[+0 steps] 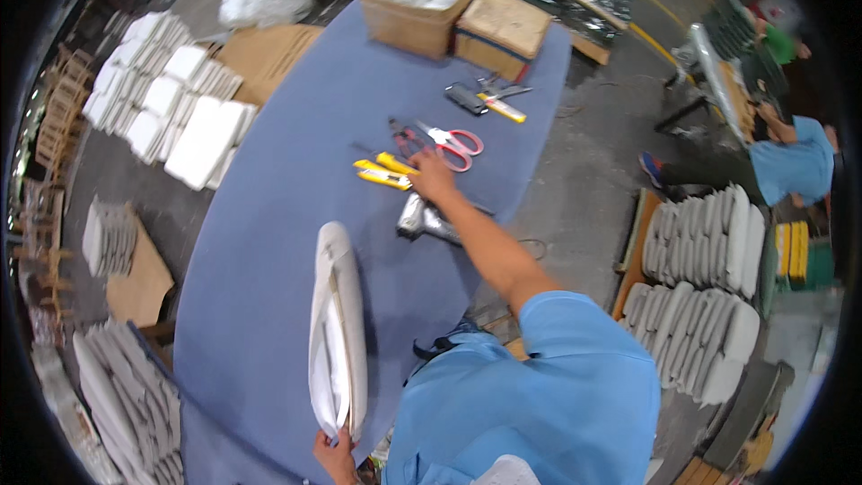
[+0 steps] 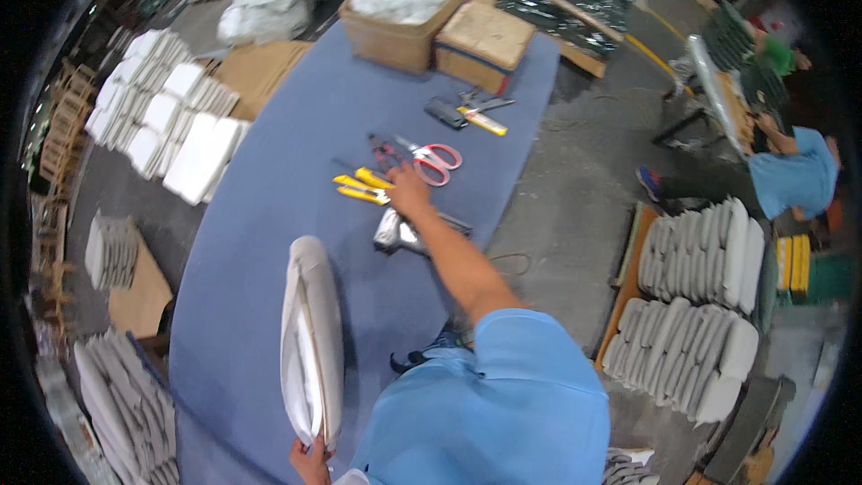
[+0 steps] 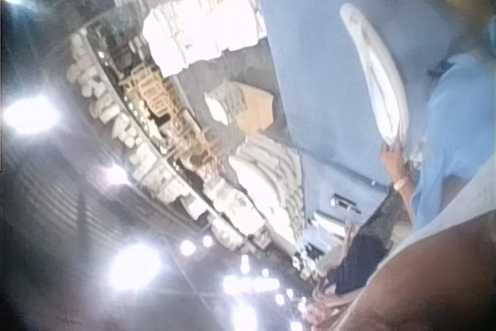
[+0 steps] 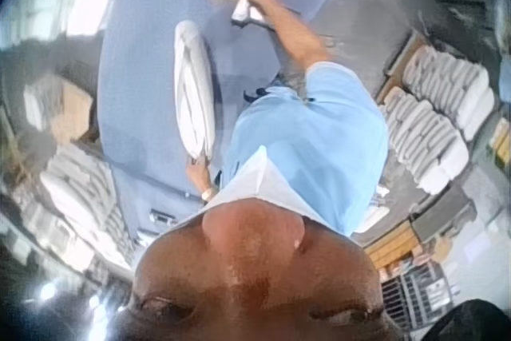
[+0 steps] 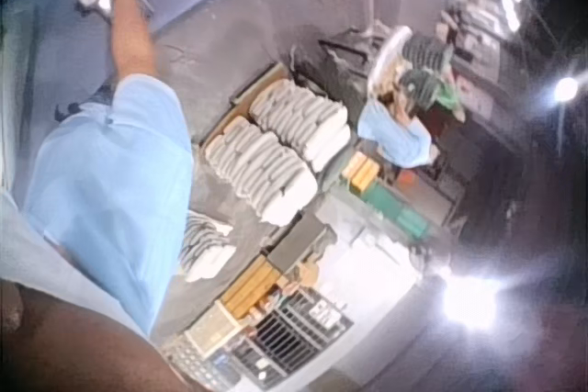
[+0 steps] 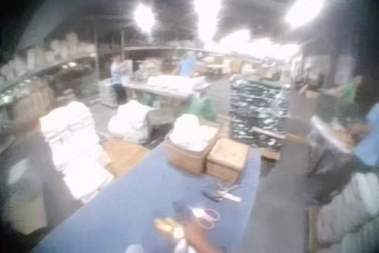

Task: The person assembles white cushion covers by inserting foam inserts, folding edges, and securing seams with a pneumatic staple gun. They trim excess fabric with scissors and place finished cushions on the table. The person also uses a utility knife to cut foam inserts.

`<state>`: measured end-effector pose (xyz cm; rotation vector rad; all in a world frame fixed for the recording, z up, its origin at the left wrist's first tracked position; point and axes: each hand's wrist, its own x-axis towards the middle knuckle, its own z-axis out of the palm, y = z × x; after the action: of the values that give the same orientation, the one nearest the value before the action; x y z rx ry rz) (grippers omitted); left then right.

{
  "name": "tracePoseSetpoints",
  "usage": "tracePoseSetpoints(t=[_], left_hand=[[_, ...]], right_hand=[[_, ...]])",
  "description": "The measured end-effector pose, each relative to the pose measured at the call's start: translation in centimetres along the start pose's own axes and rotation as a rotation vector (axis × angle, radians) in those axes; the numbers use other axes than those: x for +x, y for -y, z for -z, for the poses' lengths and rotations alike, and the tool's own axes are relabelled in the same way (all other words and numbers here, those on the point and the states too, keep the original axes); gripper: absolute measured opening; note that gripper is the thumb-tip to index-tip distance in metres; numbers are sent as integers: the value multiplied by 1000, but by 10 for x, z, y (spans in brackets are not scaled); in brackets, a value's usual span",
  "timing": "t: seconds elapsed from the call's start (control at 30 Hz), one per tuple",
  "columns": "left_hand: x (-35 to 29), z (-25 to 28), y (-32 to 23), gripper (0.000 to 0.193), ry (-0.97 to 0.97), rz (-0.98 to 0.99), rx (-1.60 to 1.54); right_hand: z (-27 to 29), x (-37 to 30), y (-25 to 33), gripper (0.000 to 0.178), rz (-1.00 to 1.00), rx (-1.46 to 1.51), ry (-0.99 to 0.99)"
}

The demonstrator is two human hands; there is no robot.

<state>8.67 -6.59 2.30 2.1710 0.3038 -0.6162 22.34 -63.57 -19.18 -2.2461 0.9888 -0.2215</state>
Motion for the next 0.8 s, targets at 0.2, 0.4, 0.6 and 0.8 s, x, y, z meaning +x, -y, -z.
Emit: tracePoseSetpoints(t=[0.2,0.4,0.6,0.8], left_hand=[[1,3,12,40,67,-10,89],[27,11,37,45,123,-12,160],[24,22,15,52,232,-196,380],[48,31,19,49,311,-332,490]], right_hand=[[10,5,-3,45,-10,-16,45],[30,-101,103,59,253,555,9],[-37,-216,171,98,361,634,173],[-65,-263,172,111,297,543,377]])
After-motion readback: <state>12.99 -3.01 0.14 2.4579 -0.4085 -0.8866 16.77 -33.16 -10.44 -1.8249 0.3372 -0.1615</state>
